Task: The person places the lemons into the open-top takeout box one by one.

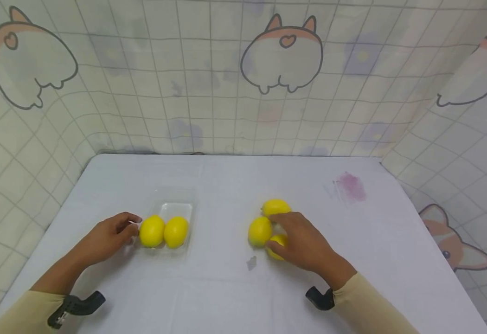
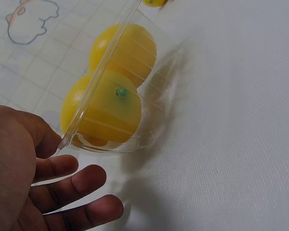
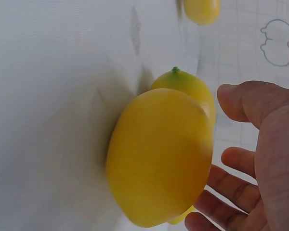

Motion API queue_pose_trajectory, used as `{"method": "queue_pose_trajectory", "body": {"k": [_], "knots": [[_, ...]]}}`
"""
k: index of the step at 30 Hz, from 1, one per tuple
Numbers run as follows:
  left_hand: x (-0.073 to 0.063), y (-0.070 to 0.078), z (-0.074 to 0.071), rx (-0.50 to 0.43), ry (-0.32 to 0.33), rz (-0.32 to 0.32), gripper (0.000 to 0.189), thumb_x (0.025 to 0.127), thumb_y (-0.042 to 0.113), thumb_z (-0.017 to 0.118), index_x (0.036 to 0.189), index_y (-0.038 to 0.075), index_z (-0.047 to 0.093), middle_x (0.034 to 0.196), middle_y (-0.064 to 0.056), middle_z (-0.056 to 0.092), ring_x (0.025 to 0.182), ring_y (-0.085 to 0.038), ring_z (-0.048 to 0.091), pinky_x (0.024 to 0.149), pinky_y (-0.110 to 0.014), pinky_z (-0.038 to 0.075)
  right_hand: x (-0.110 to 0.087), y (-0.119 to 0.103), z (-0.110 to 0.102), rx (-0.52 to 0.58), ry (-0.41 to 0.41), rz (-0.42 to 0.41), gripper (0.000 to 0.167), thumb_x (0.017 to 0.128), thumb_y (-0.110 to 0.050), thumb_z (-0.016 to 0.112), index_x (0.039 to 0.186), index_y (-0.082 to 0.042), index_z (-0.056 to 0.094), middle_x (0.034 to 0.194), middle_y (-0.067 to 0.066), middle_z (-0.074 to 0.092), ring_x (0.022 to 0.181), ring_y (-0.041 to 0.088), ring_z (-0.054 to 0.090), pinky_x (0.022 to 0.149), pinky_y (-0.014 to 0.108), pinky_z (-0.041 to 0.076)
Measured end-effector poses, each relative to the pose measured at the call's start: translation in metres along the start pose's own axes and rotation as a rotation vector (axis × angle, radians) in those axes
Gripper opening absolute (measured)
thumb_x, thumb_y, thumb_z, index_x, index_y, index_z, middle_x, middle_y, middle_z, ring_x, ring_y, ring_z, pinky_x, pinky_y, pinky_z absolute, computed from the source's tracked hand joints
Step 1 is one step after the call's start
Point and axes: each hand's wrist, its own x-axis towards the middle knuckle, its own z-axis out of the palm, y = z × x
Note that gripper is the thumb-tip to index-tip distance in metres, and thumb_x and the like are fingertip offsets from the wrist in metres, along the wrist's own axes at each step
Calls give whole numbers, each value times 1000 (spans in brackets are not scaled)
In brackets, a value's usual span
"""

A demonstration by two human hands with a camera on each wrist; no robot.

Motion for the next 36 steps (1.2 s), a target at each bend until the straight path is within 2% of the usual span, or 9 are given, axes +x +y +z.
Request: {"method": "queue_pose_trajectory", "body": {"k": [9,17,21,26,30,36], "knots": [[-1,2,0,-12,-8,-19,34,105,25,50,131,7,59,115,-12,68,88,-23,60,69,-36,54,-7,9,5,-20,-10,47,66,85,-35,84,142,-13,59,139,7,59,130,33,51,108,56,40],[0,-1,0,-17,-15,-12,35,105,26,50,132,6,59,116,-14,68,88,-23,60,69,-37,54,-13,17,-2,-69,-15,142,78,80,-52,85,142,-12,59,140,9,60,131,36,50,107,59,40],[-1,-1,1,-16,-14,-12,35,105,27,50,132,7,59,117,-13,68,89,-23,60,70,-37,54,-17,20,-7,-99,-23,183,81,77,-64,81,137,-11,63,132,9,64,123,35,56,99,58,46],[0,-1,1,-11,-9,-11,35,105,27,50,132,7,59,116,-14,68,88,-23,60,69,-37,54,-20,23,-9,-105,-46,199,76,75,-70,78,127,-15,69,116,2,68,106,27,62,86,51,53],[-1,-1,1,-9,-11,-20,34,105,26,50,132,7,59,116,-14,68,88,-24,60,70,-36,54,-23,24,-9,-76,-58,171,68,78,-63,80,128,-17,70,121,4,68,109,28,63,88,52,53],[-1,0,1,-7,-11,-19,34,105,26,50,132,7,59,116,-14,68,88,-24,60,71,-36,54,-29,25,-8,-25,-77,100,56,85,-37,81,136,-19,65,137,5,62,126,31,56,101,56,46]]}}
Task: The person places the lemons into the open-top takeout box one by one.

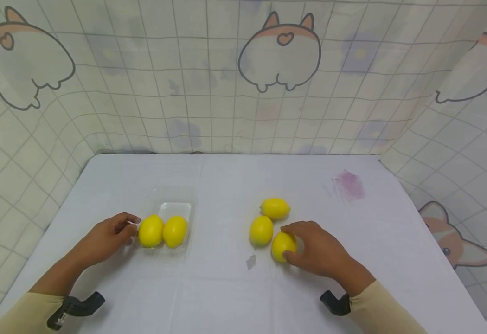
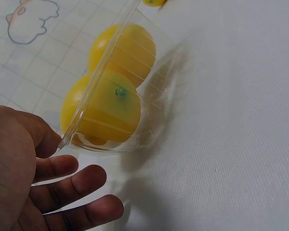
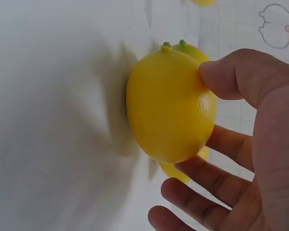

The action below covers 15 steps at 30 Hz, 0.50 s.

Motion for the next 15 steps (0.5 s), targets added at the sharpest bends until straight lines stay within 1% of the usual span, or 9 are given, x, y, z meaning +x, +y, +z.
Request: {"method": "queue_pose_trajectory", "body": {"k": [3,7,10,15], "knots": [[0,0,-1,-1,-2,-2,35,105,27,50,132,6,58,115,-13,68,88,-23,60,71,-38,55,-1,0,1,10,-23,-15,58,86,-33,80,140,-20,63,140,5,60,129,32,54,104,58,43],[-1,0,0,2,2,-1,34,105,26,50,132,7,58,115,-13,68,89,-23,60,72,-38,55,-1,2,2,6,-44,-27,67,85,-40,82,144,-19,59,141,5,60,128,32,55,103,58,44],[-1,1,0,3,6,2,34,105,26,50,131,7,59,116,-13,68,89,-23,61,72,-37,55,0,3,4,1,-46,-32,73,83,-46,83,145,-18,59,141,5,60,128,32,55,103,57,44],[-1,1,0,-2,8,10,33,105,25,50,131,7,59,112,-11,69,87,-23,60,71,-36,54,2,2,6,3,-38,-11,75,80,-47,86,144,-16,59,141,6,60,128,34,55,103,58,44]]}}
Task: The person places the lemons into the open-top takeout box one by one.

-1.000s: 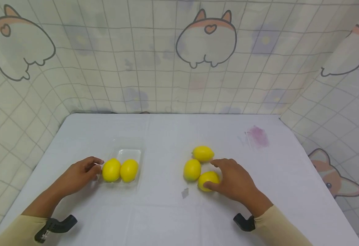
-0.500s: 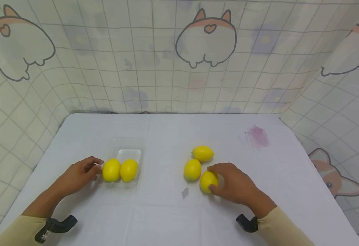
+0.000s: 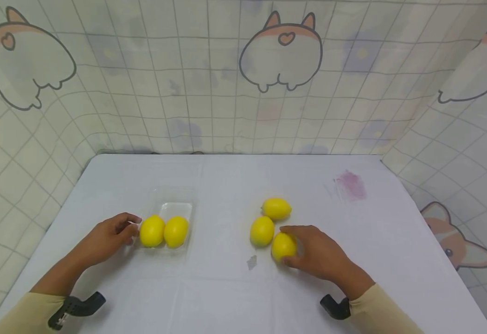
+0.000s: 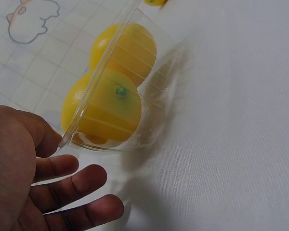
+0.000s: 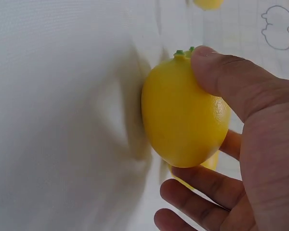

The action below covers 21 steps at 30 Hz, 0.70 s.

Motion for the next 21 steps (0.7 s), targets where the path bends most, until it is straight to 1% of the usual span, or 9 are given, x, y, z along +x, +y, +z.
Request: {"method": "queue_pose_trajectory", "body": {"k": [6,10,13,17,21], "knots": [[0,0,1,-12,-4,-5,33,105,25,50,131,7,59,110,-9,69,86,-22,60,71,-36,54,0,-1,1,-42,19,29,78,79,-50,86,143,-14,59,138,9,61,124,34,57,100,57,47],[0,-1,1,-18,-6,-4,33,105,25,50,131,7,59,109,-8,69,86,-22,60,71,-36,53,0,0,3,-55,47,24,78,77,-52,87,140,-14,61,133,7,63,119,30,59,97,54,49],[0,-2,1,-15,-4,3,33,105,25,51,131,7,59,112,-9,69,87,-22,60,72,-37,54,-1,1,3,-57,69,22,77,75,-53,87,139,-16,63,131,4,64,116,28,60,95,53,50],[0,-2,1,-11,-3,6,33,105,26,51,131,7,59,116,-12,69,88,-23,61,73,-38,55,-1,2,-2,-55,92,23,77,75,-53,88,138,-17,64,129,3,65,115,27,60,95,53,51],[0,-2,0,-9,-3,4,33,106,25,50,131,7,59,116,-13,68,88,-23,60,72,-38,55,2,0,-10,-53,108,26,77,76,-50,88,140,-16,62,130,5,65,116,29,60,95,55,50]]}}
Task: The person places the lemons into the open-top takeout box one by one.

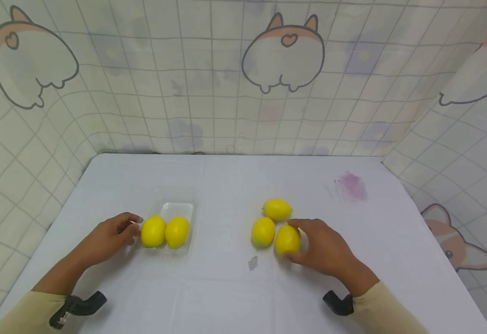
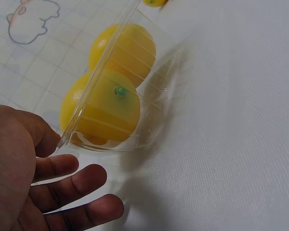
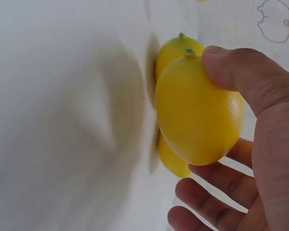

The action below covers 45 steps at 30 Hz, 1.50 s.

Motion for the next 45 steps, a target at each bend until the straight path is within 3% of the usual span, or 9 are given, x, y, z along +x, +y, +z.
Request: {"method": "queue_pose_trajectory", "body": {"k": [10,17,30,45], "knots": [[-1,0,-1,-9,-2,2,33,106,25,49,131,7,59,115,-13,68,87,-23,60,71,-36,54,14,-8,-16,24,32,-25,79,79,-51,86,144,-16,58,138,7,60,118,32,59,92,56,51],[-1,1,-2,-5,2,3,33,105,24,49,131,7,60,117,-14,68,87,-23,60,71,-37,54,26,-14,-20,43,33,-37,80,80,-51,85,146,-17,56,136,8,61,110,30,61,86,50,54],[0,1,-1,-1,3,-6,32,105,24,50,131,8,60,118,-14,68,89,-23,61,73,-38,54,50,-32,-19,133,50,-69,79,80,-44,87,147,-19,56,130,7,62,108,32,60,88,50,52],[0,1,0,-16,6,-11,34,105,25,50,134,9,58,114,-12,68,86,-22,60,71,-37,54,77,-50,-11,203,26,-76,80,81,-56,82,149,-25,53,135,6,60,112,32,60,93,53,50]]}}
